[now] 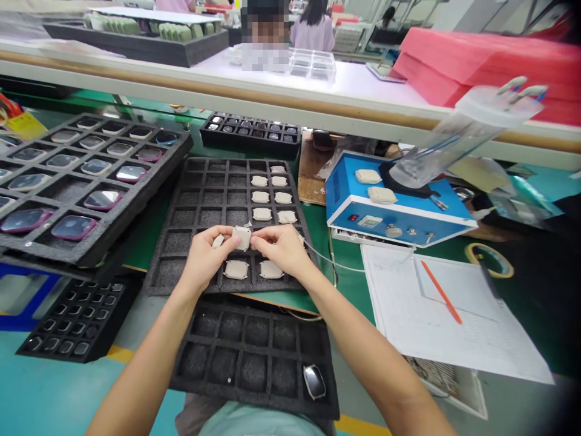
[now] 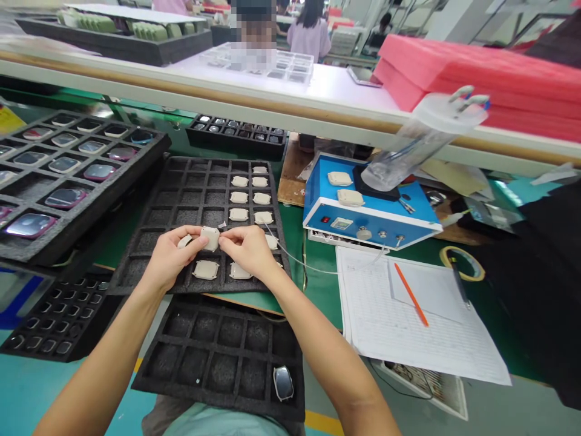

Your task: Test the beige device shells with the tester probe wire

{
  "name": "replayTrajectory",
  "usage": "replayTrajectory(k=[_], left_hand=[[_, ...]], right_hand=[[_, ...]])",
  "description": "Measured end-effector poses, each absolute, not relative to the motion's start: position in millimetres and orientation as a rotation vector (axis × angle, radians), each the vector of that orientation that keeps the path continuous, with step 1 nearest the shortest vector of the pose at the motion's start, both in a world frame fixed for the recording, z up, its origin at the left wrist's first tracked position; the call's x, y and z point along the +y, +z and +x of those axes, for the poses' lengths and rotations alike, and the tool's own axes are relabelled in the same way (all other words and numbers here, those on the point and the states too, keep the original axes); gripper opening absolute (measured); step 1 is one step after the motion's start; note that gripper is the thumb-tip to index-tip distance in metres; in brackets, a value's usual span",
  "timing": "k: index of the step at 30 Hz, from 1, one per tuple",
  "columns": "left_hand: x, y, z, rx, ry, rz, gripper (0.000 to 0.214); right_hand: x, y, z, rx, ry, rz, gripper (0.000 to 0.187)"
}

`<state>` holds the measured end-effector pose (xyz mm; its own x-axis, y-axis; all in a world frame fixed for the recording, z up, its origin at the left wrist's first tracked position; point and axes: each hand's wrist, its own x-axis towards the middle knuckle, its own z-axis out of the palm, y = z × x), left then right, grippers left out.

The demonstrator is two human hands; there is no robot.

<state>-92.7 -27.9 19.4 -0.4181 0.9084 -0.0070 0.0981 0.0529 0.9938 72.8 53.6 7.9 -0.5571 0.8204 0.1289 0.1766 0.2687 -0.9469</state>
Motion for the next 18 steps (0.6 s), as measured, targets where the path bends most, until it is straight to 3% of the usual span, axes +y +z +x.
replayTrajectory(k=[7,14,18], left_hand=[[-29.6,16.0,-89.2,1.764,1.498,1.052,0.030],[-28.0,27.5,-101.0,2.174,1.245,1.338,0.023],[-35.9,32.6,-83.8,1.794,1.574,1.144,0.034]], right_hand=[[53.1,10.7,79.0,-1.825,1.111,-1.215,0.015],[45.6,16.7,109.7,-1.704,1.206,-1.235,0.019],[19.4,26.6,107.1,-1.694,1.176,-1.113,0.017]])
